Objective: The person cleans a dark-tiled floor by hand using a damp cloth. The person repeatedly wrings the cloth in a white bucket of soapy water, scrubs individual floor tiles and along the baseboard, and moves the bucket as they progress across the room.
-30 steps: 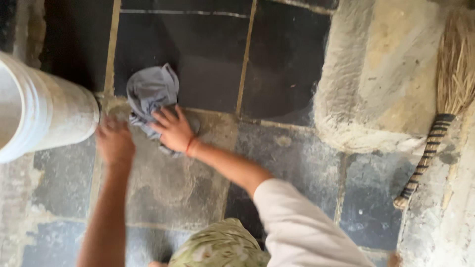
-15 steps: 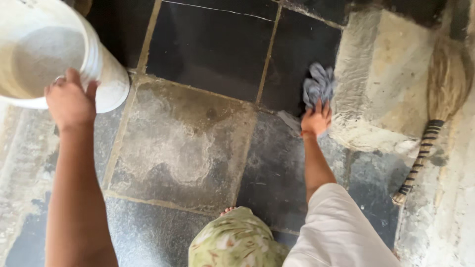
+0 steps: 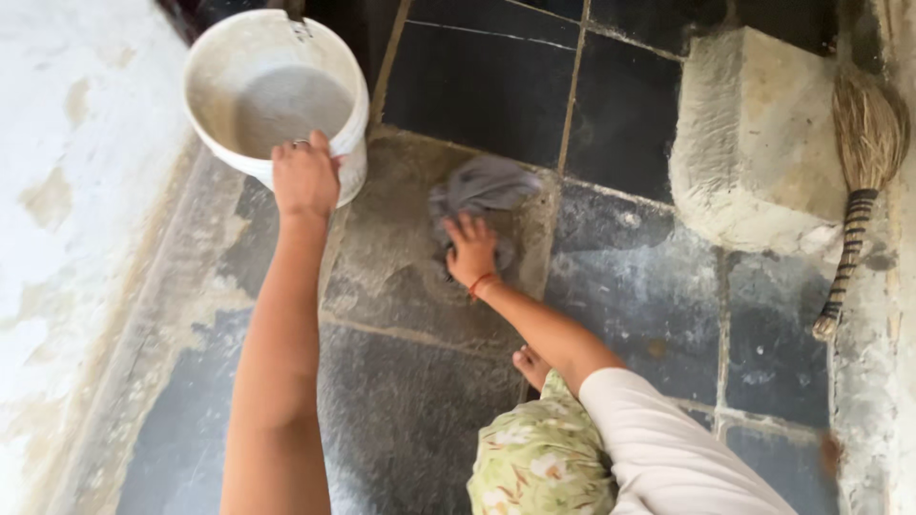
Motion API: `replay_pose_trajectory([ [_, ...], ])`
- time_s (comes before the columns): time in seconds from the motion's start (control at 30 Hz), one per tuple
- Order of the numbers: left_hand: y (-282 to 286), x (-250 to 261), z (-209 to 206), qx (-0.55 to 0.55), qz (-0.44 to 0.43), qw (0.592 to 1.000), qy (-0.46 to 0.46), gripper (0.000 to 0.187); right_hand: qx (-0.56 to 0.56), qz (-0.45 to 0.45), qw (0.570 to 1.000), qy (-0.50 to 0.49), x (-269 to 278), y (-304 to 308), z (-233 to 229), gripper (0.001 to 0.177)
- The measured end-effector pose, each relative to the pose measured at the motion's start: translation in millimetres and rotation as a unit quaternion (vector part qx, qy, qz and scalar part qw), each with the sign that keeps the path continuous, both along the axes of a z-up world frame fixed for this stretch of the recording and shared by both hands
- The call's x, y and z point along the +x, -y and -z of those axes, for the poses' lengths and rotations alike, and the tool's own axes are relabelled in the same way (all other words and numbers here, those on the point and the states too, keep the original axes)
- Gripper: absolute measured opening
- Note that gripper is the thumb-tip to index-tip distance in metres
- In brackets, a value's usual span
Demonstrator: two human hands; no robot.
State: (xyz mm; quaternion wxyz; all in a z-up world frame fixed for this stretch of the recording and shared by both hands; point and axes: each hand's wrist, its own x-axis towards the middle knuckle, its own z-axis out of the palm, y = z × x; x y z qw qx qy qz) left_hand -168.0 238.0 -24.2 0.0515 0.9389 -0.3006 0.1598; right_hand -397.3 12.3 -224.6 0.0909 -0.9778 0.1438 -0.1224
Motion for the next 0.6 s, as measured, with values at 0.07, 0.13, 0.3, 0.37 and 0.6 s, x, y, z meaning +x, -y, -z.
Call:
replay_pose_trajectory([
  [0.07,-18.0,-24.7,-6.7,-0.006,0.008,1.000,-0.012,0.035,0.021,-0.054,0.998,-0.013,5.5,-37.6,-5.8,0.070],
  [0.13,-35.6,-48.5,-11.6,-0.012,0.015,0.999,-0.027,0.034,0.041,-0.110,0.993,-0.028,6.5,-64.6,-13.4,0.070],
  [0.3,-95.5,-114.7,-14.0,-0.028,0.035,0.998,-0.034,0.030,0.211,-0.192,0.955,-0.084,-16.7,-101.4,-36.8,0.049],
  [0.37,-119.4,-140.8,-14.4,-0.037,0.031,0.998,-0.041,0.031,0.218,-0.182,0.956,-0.073,-36.4,-111.9,-46.7,0.044],
  [0.6,-207.6,-210.3,-25.6,-0.016,0.046,0.996,-0.075,0.031,0.199,-0.154,0.968,0.011,-80.2,-119.9,-148.0,0.024],
])
